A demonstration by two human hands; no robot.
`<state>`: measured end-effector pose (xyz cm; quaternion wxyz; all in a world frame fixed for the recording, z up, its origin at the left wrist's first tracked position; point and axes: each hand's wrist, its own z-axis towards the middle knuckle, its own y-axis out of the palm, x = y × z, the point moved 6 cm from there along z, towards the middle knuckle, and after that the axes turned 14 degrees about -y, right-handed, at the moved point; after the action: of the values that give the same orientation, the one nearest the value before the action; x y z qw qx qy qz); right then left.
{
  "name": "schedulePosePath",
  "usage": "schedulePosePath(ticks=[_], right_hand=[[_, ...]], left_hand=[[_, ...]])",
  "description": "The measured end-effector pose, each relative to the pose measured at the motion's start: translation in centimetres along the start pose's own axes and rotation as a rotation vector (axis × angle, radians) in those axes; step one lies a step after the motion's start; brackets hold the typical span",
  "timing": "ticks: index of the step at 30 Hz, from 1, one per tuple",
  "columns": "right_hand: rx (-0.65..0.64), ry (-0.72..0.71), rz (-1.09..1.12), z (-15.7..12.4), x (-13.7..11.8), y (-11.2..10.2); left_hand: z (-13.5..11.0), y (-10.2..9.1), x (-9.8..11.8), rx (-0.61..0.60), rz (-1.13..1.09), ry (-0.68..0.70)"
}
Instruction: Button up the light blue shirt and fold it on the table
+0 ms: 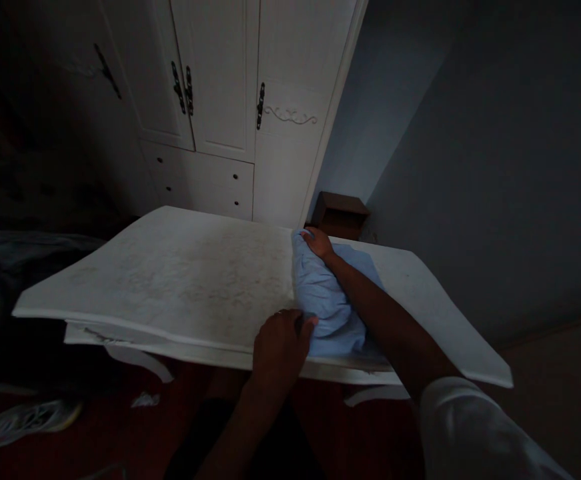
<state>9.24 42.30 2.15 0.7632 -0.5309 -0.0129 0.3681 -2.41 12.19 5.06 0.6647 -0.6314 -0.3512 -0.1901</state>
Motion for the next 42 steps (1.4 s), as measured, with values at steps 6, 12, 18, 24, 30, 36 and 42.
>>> schedulePosePath(ticks=[6, 12, 18, 24, 30, 36, 42], right_hand=[[0.022, -0.023, 0.000, -0.1, 0.1, 0.1], [0.031, -0.052, -0.010, 0.1, 0.3, 0.3], [0.027, -0.061, -0.022, 0.2, 0.5, 0.3], [0.022, -0.060, -0.013, 0.3, 0.5, 0.4], [0.018, -0.042, 0.010, 0.2, 0.4, 0.3], [0.036, -0.021, 0.045, 0.0, 0.3, 0.0], [0.084, 0.031, 0.082, 0.3, 0.9, -0.3]], left_hand=[[0.2, -0.1, -1.2, -0.083, -0.102, -0.145], [-1.9, 0.6, -1.5, -0.029, 0.041, -0.103], [-3.3, 0.2, -2.1, 0.080, 0.029, -0.074], [-5.9, 0.0, -1.7, 0.272, -0.080, 0.151], [-6.1, 1.8, -2.6, 0.306, -0.024, 0.119], [-5.5, 2.9, -1.9, 0.351, -0.007, 0.053], [-6.9, 2.5, -2.3, 0.490, 0.054, 0.246]])
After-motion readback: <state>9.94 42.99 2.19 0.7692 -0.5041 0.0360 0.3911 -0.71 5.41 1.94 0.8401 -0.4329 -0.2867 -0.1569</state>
